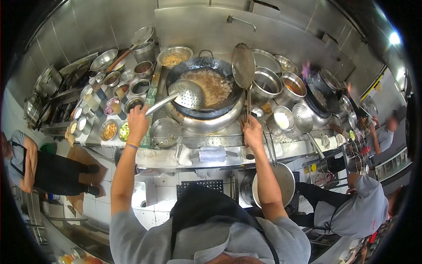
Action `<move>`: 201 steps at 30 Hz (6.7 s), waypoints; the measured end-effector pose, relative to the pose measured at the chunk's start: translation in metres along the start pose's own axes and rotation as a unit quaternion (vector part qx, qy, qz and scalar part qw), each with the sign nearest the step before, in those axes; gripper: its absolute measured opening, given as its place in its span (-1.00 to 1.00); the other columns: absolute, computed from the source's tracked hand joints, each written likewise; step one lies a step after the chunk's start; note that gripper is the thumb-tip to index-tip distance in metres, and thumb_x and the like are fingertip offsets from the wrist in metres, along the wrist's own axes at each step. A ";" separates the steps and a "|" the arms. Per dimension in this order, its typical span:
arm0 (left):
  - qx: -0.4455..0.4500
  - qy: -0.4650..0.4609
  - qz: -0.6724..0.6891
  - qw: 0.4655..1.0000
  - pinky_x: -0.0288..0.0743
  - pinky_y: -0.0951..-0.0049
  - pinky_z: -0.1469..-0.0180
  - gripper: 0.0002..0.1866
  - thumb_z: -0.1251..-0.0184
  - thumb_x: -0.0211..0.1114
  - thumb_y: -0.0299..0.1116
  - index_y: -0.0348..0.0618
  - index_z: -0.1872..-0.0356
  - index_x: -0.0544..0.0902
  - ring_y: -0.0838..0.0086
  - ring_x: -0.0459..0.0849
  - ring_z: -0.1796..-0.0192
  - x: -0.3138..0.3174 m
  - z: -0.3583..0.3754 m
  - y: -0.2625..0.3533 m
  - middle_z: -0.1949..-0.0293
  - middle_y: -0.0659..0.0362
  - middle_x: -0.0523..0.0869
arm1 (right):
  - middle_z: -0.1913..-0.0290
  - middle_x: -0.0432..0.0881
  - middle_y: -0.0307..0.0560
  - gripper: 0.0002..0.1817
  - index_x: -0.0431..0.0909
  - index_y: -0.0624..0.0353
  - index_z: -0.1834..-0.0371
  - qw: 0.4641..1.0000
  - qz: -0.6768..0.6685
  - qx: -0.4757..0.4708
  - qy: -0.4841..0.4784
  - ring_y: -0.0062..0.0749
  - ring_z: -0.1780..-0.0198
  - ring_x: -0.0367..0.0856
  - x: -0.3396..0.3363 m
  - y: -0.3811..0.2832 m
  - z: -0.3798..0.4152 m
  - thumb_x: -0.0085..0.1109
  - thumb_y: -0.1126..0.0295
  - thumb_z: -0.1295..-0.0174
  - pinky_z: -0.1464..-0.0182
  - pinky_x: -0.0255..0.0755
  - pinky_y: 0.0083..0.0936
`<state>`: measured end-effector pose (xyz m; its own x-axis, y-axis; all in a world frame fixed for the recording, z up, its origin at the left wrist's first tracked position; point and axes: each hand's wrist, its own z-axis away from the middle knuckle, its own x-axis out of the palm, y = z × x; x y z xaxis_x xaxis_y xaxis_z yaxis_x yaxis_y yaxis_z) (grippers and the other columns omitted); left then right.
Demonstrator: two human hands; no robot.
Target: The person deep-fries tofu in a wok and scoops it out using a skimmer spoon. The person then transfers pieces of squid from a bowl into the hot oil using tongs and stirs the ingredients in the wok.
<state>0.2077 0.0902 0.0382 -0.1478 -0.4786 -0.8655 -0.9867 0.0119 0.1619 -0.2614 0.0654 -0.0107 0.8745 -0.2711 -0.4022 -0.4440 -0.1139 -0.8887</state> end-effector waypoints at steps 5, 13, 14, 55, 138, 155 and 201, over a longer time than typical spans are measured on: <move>-0.024 0.064 0.106 0.992 0.35 0.04 -0.30 -0.49 -0.20 0.40 -0.47 -0.18 -0.24 0.61 -0.07 0.49 -0.26 -0.033 0.070 0.035 -0.22 -0.17 0.55 | 0.16 0.71 0.12 -0.44 0.36 0.33 -0.43 0.980 -0.078 0.141 -0.118 -0.30 0.53 0.63 0.015 -0.052 0.007 -0.05 0.55 -0.31 0.52 0.53 -0.35; -0.172 0.045 0.176 0.968 0.49 0.19 -0.23 -0.60 -0.23 0.39 -0.49 -0.22 -0.13 0.67 0.03 0.60 -0.20 -0.039 0.231 0.057 -0.16 -0.12 0.62 | 0.47 0.47 -0.23 -0.85 0.38 0.04 0.00 0.749 -0.539 0.328 -0.202 -0.67 0.69 0.22 0.033 -0.019 -0.040 -0.05 0.52 -0.45 0.71 0.13 -0.58; -0.204 0.042 0.185 0.960 0.51 0.21 -0.21 -0.60 -0.24 0.38 -0.50 -0.22 -0.13 0.68 0.07 0.61 -0.19 -0.043 0.249 0.057 -0.15 -0.10 0.63 | 0.47 0.47 -0.24 -0.84 0.38 0.04 -0.02 0.748 -0.540 0.322 -0.211 -0.67 0.69 0.22 0.033 -0.016 -0.041 -0.05 0.52 -0.45 0.71 0.14 -0.58; -0.454 0.221 0.098 0.858 0.39 0.15 -0.33 -0.70 -0.49 0.20 -0.45 -0.34 -0.15 0.64 0.07 0.51 -0.33 -0.064 0.205 -0.167 -0.28 -0.10 0.55 | 0.32 0.63 -0.05 -0.54 0.45 0.22 -0.39 0.991 0.020 0.049 -0.119 -0.45 0.71 0.42 0.157 -0.139 -0.301 0.09 0.42 -0.43 0.75 0.28 -0.44; 0.550 -0.422 0.399 0.600 0.56 0.31 -0.06 -0.82 -0.43 0.26 -0.49 -0.38 0.06 0.69 0.22 0.67 0.00 0.005 0.285 0.499 0.05 0.01 0.69 | 0.27 0.72 0.08 -0.69 0.68 0.26 0.27 0.341 0.326 0.375 0.798 -0.16 0.25 0.70 -0.455 0.134 0.873 0.53 0.32 0.01 0.11 0.55 -0.32; 0.524 -0.441 0.398 0.610 0.60 0.43 0.06 -0.86 -0.40 0.28 -0.55 -0.40 0.12 0.71 0.35 0.69 0.08 0.005 0.293 0.498 0.07 0.03 0.69 | -0.15 0.48 0.30 -0.35 0.26 0.24 -0.46 0.362 0.370 0.336 0.787 0.15 -0.18 0.47 -0.397 0.134 0.823 0.16 0.53 -0.27 -0.28 0.37 -0.11; -0.259 -0.501 0.643 0.518 0.77 0.34 0.36 -0.69 -0.42 0.28 -0.44 -0.23 -0.11 0.49 0.33 0.78 0.33 0.002 0.141 0.130 0.15 0.07 0.67 | -0.22 0.58 0.19 -0.72 0.60 0.24 0.21 0.999 -0.014 -0.009 -0.045 0.11 -0.27 0.57 0.011 -0.022 0.266 0.50 0.56 -0.05 -0.22 0.49 -0.22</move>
<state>0.0700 0.2148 -0.0093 -0.8774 0.3327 0.3456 0.0822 -0.6055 0.7916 -0.1901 0.3193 -0.0537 0.9003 -0.1813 -0.3956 -0.4216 -0.1376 -0.8963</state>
